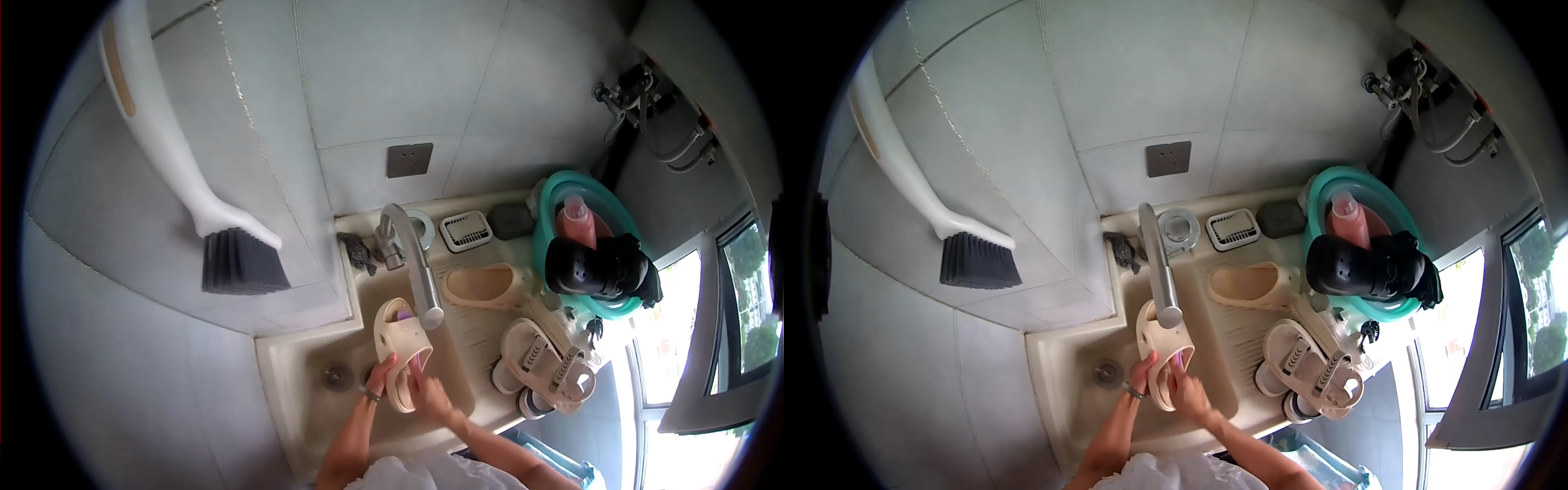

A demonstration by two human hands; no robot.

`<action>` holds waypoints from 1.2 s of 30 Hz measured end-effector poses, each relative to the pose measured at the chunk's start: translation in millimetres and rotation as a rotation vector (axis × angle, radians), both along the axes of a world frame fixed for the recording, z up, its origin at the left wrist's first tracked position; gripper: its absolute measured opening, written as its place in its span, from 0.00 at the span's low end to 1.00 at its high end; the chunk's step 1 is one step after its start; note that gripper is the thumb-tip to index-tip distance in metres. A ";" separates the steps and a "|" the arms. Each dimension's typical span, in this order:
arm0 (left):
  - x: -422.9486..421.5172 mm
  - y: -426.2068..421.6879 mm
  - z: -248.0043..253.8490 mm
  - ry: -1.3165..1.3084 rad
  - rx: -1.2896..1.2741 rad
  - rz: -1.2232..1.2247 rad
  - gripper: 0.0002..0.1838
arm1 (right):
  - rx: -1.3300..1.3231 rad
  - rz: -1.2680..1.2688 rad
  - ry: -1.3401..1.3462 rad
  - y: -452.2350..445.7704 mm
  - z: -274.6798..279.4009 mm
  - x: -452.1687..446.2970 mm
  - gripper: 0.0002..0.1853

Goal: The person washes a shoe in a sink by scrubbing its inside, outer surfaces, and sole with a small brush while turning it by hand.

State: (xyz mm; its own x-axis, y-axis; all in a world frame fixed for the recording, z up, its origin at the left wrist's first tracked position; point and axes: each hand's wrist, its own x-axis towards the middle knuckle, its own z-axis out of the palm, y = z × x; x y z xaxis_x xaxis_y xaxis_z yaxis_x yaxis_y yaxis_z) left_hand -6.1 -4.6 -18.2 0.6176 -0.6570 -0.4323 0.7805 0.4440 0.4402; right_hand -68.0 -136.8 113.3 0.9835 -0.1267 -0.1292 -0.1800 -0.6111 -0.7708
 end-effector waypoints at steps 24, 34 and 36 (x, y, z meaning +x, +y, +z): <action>-4.7 -15.5 -10.1 0.029 -0.132 0.040 0.33 | 0.083 -0.040 0.141 -24.3 -17.2 27.7 0.13; 12.6 -26.9 23.2 -0.004 -0.173 0.084 0.38 | 0.118 0.106 0.170 -31.6 -25.4 17.6 0.24; 12.4 -18.2 30.6 0.042 -0.219 0.078 0.37 | 0.108 0.097 0.105 -22.9 -29.5 11.5 0.23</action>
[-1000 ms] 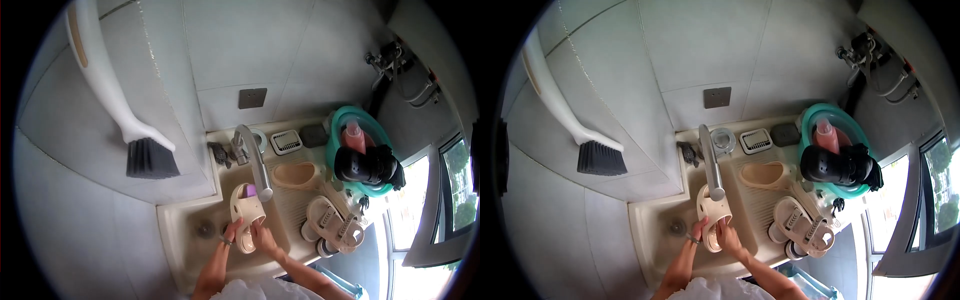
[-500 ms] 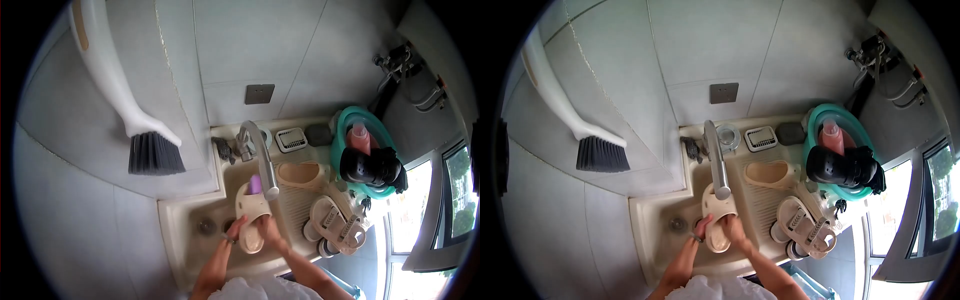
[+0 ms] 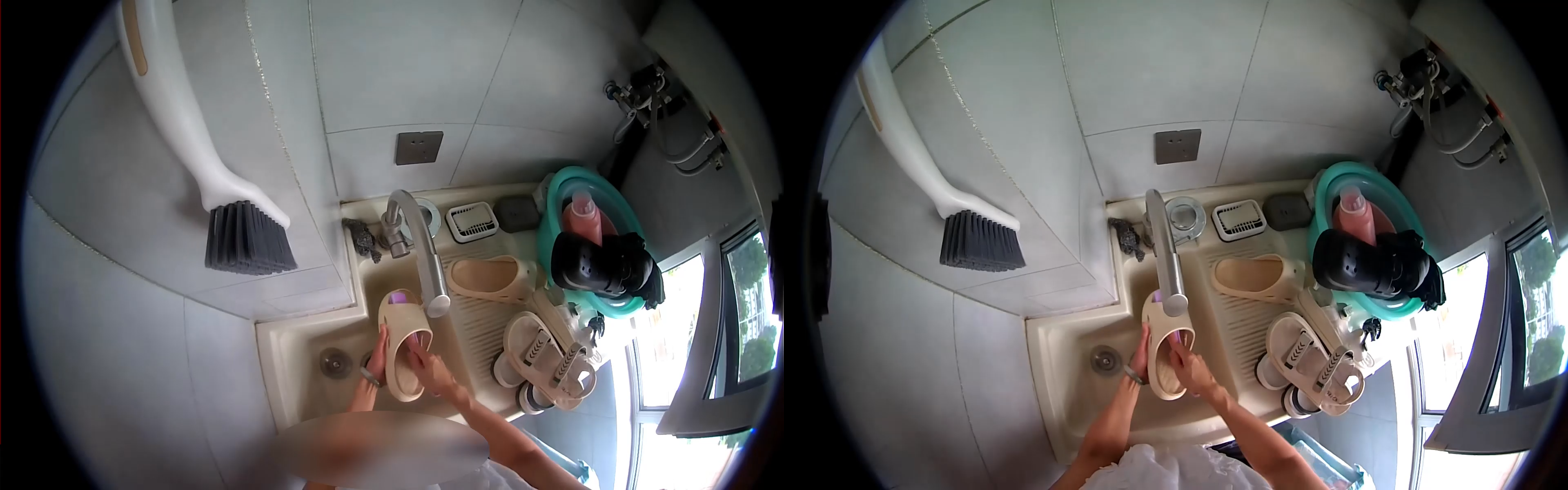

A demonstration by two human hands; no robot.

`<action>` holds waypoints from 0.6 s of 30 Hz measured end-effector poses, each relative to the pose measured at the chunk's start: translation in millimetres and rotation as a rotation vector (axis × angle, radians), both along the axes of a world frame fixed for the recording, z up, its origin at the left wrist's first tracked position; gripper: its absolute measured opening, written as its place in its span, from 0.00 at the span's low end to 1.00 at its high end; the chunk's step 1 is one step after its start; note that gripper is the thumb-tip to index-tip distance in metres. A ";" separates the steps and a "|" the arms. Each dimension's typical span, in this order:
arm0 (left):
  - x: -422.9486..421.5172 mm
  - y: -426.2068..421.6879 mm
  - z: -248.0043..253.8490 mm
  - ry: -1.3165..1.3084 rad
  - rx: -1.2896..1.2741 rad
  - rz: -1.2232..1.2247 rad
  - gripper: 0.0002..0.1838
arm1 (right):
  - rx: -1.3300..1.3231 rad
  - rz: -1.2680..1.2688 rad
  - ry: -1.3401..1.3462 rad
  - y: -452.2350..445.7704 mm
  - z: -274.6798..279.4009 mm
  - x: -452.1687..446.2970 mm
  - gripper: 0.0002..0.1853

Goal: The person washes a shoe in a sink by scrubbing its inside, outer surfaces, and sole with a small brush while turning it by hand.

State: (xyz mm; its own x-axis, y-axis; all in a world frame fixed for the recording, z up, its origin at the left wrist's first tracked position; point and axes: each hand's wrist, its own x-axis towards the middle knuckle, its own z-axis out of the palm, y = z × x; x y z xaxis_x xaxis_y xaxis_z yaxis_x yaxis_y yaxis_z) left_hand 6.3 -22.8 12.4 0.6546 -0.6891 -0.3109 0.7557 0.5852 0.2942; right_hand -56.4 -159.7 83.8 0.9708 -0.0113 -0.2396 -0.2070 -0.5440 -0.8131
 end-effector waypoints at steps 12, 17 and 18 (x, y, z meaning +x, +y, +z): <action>10.7 -5.9 2.9 0.007 -0.025 0.126 0.35 | -0.277 -0.051 0.028 -3.0 21.3 -15.3 0.25; 15.0 -12.3 -33.6 -0.101 0.061 0.021 0.34 | -0.043 -0.081 -0.089 4.8 32.0 -40.9 0.18; 5.8 -21.5 -31.4 -0.111 0.158 0.000 0.32 | -0.093 -0.047 0.064 -14.4 6.1 -25.8 0.12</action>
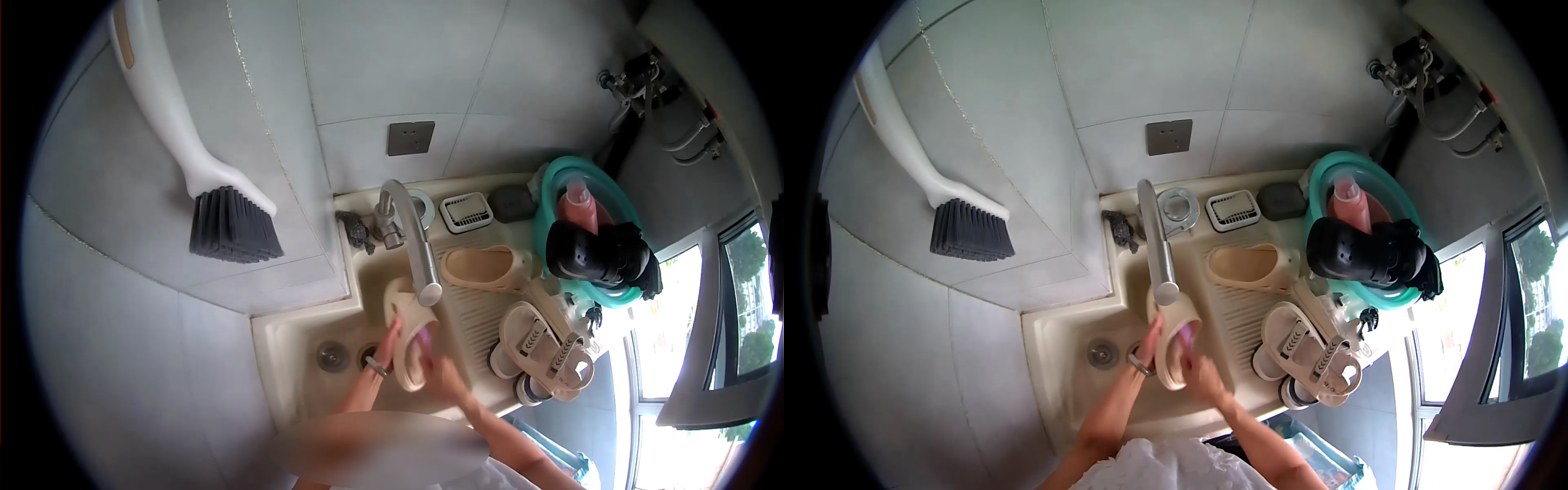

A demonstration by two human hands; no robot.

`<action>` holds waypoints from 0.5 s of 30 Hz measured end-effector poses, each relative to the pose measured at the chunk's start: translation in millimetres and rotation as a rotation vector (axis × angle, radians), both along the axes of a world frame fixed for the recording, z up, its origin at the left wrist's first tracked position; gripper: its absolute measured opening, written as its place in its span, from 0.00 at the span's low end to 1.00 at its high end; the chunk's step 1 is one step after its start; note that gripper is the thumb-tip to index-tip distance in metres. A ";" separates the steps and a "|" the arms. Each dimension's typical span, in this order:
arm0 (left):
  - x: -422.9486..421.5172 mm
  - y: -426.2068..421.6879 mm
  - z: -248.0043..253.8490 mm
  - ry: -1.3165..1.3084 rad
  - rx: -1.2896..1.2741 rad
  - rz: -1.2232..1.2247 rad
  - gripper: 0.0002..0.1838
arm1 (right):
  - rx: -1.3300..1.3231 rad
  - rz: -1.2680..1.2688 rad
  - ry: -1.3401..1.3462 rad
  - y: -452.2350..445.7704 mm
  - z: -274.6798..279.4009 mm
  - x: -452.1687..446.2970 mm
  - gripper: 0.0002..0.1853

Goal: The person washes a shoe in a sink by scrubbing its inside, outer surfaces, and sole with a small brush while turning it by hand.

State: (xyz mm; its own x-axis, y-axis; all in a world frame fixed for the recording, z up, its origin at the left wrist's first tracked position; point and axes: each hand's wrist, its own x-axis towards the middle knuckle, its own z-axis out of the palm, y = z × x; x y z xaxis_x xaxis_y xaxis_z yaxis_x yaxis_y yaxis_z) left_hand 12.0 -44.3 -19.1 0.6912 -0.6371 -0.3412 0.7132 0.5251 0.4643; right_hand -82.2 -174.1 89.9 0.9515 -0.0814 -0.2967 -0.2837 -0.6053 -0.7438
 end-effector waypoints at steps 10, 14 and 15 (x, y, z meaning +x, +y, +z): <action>20.3 20.3 -10.1 -0.050 0.460 0.214 0.24 | 0.226 -0.022 0.006 -17.7 35.7 -52.8 0.19; -1.8 6.5 0.2 -0.317 0.468 0.212 0.43 | 0.091 -0.038 -0.045 -6.8 51.9 -36.6 0.20; -10.4 2.1 -11.3 -0.456 0.546 0.178 0.43 | 0.091 -0.044 -0.047 -4.2 40.5 -24.5 0.20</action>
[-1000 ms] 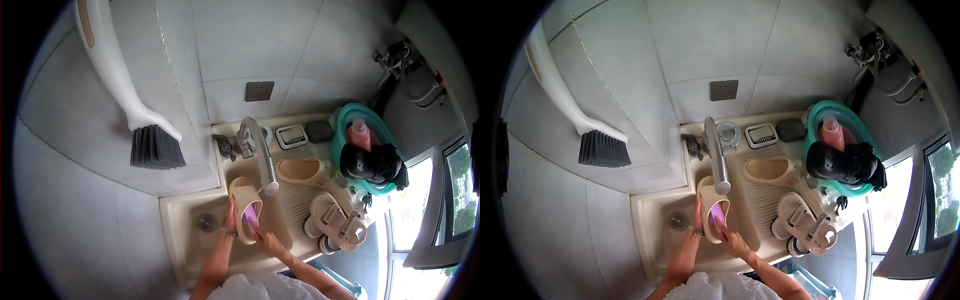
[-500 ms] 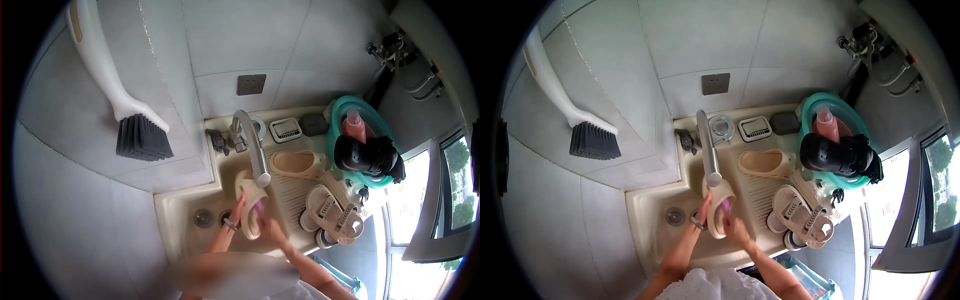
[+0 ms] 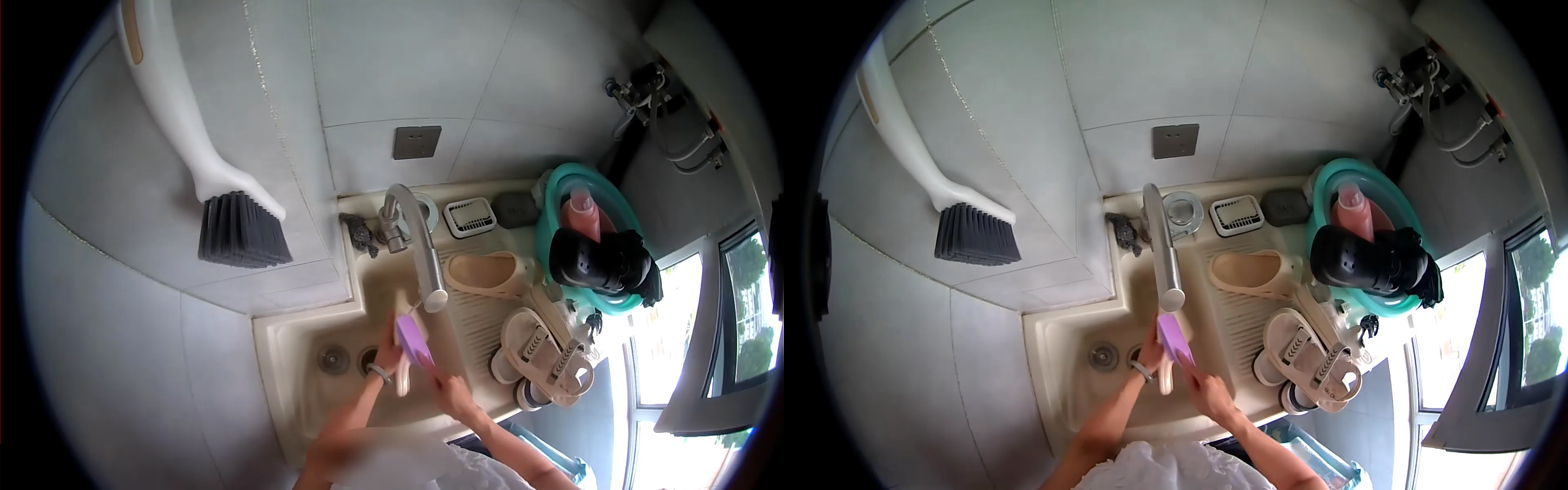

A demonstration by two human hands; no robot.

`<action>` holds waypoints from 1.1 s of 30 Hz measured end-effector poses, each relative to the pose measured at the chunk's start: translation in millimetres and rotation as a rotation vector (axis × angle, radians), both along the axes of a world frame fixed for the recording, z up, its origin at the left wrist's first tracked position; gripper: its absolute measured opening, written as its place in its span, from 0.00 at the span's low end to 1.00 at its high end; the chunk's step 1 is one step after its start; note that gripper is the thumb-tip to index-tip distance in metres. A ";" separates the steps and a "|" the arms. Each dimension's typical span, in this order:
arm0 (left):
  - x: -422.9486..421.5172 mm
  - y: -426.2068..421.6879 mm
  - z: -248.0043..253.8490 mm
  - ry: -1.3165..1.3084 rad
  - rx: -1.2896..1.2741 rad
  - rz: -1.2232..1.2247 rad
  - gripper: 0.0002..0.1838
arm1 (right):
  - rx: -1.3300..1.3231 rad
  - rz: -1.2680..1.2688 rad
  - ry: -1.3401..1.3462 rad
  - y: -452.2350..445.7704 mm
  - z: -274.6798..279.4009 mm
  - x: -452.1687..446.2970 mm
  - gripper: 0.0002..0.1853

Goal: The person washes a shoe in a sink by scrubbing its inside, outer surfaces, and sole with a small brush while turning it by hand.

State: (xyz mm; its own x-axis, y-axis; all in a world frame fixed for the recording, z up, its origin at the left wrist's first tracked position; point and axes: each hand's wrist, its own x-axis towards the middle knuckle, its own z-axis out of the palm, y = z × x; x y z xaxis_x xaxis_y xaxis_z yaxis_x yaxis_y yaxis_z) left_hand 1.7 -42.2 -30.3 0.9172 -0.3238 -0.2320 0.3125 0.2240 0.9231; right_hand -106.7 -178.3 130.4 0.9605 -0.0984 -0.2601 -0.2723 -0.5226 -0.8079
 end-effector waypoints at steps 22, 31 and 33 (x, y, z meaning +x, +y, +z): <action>-26.1 2.5 118.8 -0.542 1.434 -0.092 0.50 | -0.319 -0.034 -0.081 15.5 -42.7 51.3 0.13; -31.6 12.6 123.1 -0.651 1.407 0.010 0.47 | -0.302 -0.051 -0.325 23.1 -69.3 62.2 0.20; -22.2 8.9 120.7 -0.666 1.456 -0.041 0.47 | -0.269 -0.084 -0.127 15.9 -67.7 74.0 0.21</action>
State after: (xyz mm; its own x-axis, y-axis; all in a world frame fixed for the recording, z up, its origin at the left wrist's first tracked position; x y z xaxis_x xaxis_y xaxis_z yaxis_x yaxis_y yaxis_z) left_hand -20.6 -33.4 90.3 0.9731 -0.2200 0.0686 -0.2305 -0.9256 0.3004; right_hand -32.7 -162.4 62.7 0.9692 -0.2283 -0.0928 -0.2299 -0.7019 -0.6741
